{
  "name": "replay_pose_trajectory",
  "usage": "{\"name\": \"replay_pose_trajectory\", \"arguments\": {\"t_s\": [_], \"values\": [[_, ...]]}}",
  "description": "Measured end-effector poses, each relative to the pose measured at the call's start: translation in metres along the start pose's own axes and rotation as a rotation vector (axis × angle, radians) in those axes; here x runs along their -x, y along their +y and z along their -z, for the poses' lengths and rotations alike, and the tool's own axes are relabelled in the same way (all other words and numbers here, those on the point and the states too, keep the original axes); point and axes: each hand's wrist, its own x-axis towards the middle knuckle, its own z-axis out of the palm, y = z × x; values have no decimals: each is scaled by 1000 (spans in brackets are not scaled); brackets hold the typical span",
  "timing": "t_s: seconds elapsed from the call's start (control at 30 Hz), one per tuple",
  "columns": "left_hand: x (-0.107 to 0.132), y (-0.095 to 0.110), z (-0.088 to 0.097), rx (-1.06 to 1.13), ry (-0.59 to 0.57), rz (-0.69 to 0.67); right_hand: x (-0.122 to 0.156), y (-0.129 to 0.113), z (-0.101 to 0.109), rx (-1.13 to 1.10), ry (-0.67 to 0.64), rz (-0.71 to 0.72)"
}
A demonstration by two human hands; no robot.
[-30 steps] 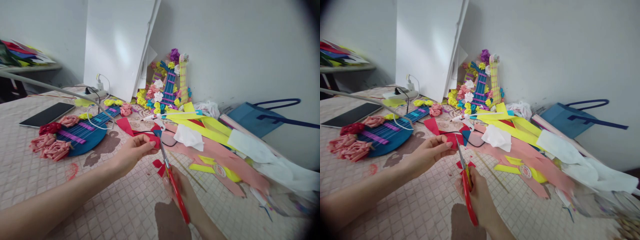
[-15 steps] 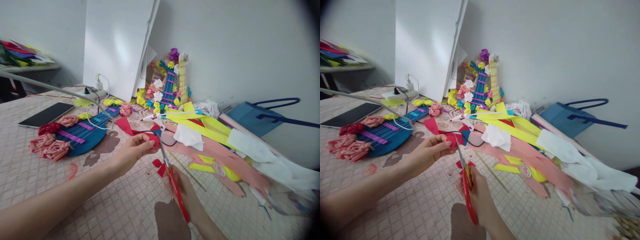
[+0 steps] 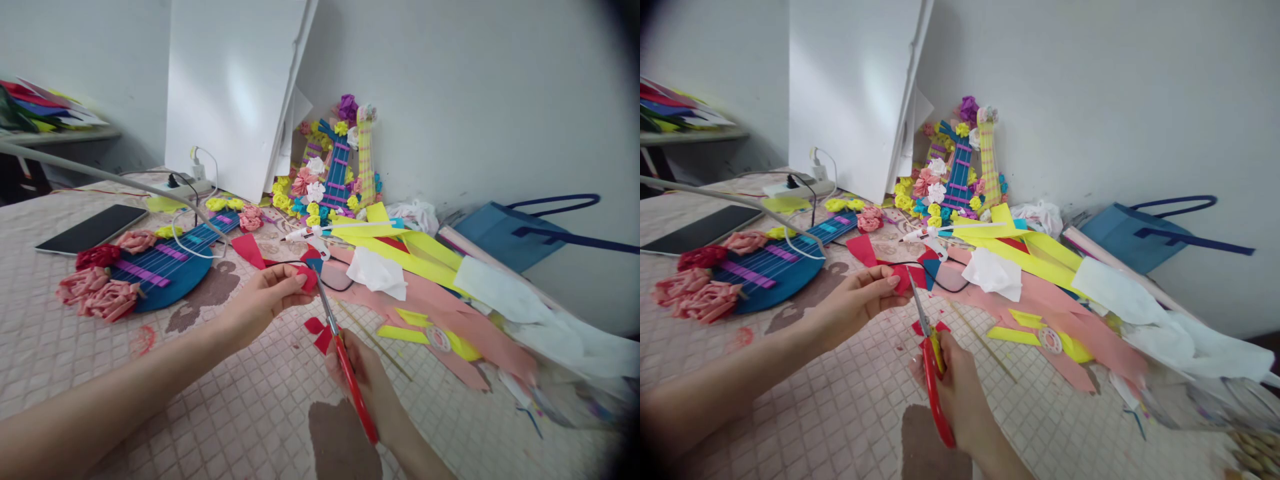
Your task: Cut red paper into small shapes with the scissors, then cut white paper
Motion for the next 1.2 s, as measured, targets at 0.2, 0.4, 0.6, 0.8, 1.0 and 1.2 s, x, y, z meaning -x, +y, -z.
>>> {"name": "replay_pose_trajectory", "arguments": {"t_s": [0.2, 0.4, 0.6, 0.8, 1.0, 1.2], "values": [[-1, 2, 0, -5, -1, -9, 0, 1, 2, 58, -6, 6], [-2, 3, 1, -30, -11, -18, 0, 0, 1, 28, -14, -12], [-3, 3, 4, -31, -11, -11, 0, -1, 2, 37, -15, -8], [-5, 5, 6, -28, -17, -18, -1, 6, 2, 42, -12, -27], [-4, 3, 6, -42, -21, -22, -4, 7, 4, 61, -38, 21], [-7, 14, 9, -144, 17, -39, 2, -1, 9, -138, -72, -57]]}}
